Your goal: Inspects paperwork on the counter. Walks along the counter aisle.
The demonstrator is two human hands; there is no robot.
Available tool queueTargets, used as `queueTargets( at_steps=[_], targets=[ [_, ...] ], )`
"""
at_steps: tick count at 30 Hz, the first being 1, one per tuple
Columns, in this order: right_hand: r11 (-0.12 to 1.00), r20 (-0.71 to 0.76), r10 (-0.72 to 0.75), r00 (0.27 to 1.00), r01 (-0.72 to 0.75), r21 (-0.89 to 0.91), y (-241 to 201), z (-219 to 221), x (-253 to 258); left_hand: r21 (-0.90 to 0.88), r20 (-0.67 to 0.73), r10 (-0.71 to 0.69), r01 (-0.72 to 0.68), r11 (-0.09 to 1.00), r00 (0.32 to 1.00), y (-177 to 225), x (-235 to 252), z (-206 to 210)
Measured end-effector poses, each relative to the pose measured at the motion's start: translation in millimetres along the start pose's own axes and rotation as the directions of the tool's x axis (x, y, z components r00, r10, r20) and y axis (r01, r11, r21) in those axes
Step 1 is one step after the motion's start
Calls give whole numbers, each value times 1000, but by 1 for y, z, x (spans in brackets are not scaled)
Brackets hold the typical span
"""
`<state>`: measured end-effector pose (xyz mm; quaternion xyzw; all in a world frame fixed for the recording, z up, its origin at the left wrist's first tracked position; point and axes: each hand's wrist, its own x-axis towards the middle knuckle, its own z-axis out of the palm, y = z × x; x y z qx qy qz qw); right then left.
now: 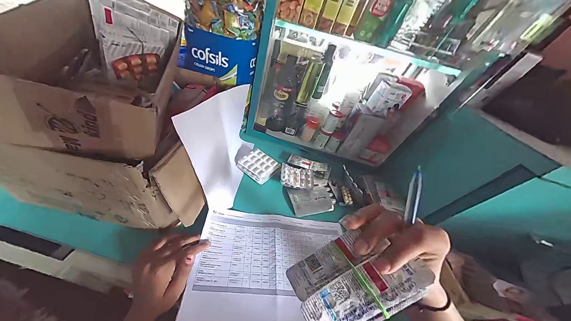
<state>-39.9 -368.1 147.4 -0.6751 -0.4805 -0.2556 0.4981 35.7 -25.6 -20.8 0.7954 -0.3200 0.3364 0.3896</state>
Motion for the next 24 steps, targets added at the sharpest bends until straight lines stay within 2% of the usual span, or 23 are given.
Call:
queueTargets(
  at_steps=[4,19,21,24],
  targets=[
    [992,60,-6,998,-2,124,-1,-2,-4,-17,6,0,0,1000,1000,1,-1,0],
    [996,93,-37,995,28,89,-6,-10,-7,-3,16,11,-11,1000,1000,2,2,-2],
    [999,92,-23,995,20,33,-7,-12,-9,-9,20,11,-11,1000,1000,2,3,-1],
    [984,2,52,999,-51,-172,-5,-13,-7,-33,15,2,-2,999,1000,1,1,-1]
  ],
)
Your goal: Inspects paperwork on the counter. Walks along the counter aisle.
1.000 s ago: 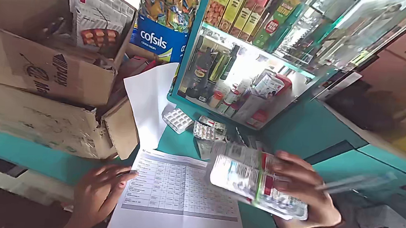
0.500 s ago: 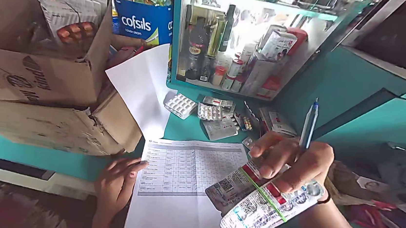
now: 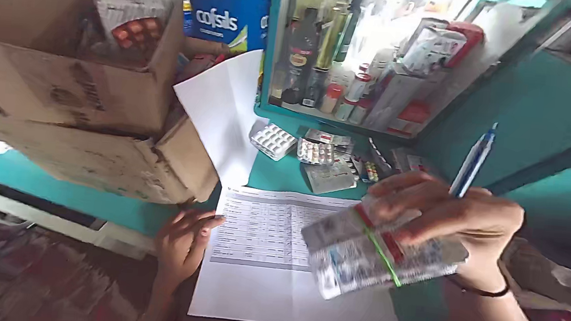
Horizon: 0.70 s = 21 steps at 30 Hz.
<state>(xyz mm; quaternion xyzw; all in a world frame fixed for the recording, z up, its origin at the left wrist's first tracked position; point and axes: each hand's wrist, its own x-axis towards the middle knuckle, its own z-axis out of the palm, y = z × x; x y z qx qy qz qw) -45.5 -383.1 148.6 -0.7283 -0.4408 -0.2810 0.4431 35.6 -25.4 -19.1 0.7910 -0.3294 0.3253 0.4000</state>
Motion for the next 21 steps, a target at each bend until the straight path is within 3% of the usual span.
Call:
queueTargets(
  at_steps=[4,7,9,11,16,18,20,21],
  targets=[
    [925,-177,176,968,-224,-307,26,7,12,-19,-1,-34,34,999,999,2,-2,0],
    [613,-245,349,905,-418,-670,52,23,29,-2,-12,-40,40,999,999,4,-2,0],
    [445,-293,435,851,-486,-752,76,34,37,5,-13,-39,39,999,999,3,-2,0],
    [335,-303,440,845,-468,-818,105,45,40,6,-15,-36,36,999,999,2,-3,-1],
    [219,-232,574,785,-420,-881,144,62,39,-5,-16,-38,37,999,999,1,-5,-1],
    [192,-196,730,654,-472,-861,145,60,44,1,-13,-42,42,999,999,1,-6,-2],
    [242,-158,807,570,-562,-791,136,49,47,6,2,-37,37,999,999,0,-6,-2],
    [306,-148,784,603,-583,-753,125,43,46,2,11,-35,35,999,999,1,-6,-2]
  ],
)
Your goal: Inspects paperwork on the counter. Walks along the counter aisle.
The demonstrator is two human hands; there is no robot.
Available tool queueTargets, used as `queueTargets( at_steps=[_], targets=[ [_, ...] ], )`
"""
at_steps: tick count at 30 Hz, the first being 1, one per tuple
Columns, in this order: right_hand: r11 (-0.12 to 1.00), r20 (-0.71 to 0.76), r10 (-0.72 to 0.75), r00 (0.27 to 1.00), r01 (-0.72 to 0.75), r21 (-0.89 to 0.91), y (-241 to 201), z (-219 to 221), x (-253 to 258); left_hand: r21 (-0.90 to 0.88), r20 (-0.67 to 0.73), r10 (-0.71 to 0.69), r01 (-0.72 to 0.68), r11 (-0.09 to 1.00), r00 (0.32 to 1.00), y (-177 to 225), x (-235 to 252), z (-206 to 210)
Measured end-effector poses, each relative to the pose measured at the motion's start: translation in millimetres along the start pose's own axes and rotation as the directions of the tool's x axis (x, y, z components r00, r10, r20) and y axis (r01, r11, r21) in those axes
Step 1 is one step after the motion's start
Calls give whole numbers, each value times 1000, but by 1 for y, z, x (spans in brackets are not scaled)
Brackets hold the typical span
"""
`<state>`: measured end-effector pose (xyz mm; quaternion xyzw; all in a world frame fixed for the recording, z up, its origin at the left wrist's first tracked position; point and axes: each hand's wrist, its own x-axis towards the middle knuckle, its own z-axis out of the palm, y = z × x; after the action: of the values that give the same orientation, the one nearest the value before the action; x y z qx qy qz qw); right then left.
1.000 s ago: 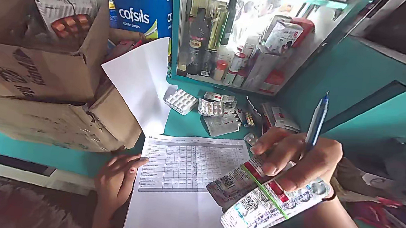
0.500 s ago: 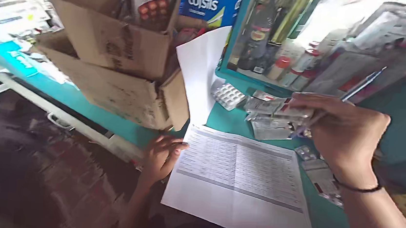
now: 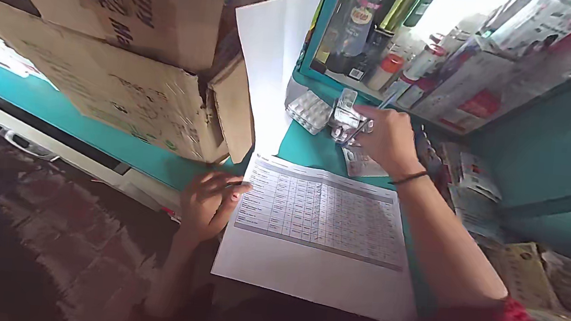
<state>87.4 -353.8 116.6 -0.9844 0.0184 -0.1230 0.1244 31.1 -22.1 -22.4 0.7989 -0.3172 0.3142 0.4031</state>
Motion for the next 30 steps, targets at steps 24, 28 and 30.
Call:
queueTargets(
  at_steps=[24,28,30],
  targets=[
    [938,-8,-322,947,320,132,14,-13,-274,-221,440,323,-247,943,838,71,-11,-45],
    [940,-37,-292,956,294,173,15,-16,-269,-226,424,324,-247,942,846,76,-13,-45],
    [938,-35,-283,959,284,200,14,-20,-267,-235,387,337,-262,936,858,76,-15,-43]
  ],
)
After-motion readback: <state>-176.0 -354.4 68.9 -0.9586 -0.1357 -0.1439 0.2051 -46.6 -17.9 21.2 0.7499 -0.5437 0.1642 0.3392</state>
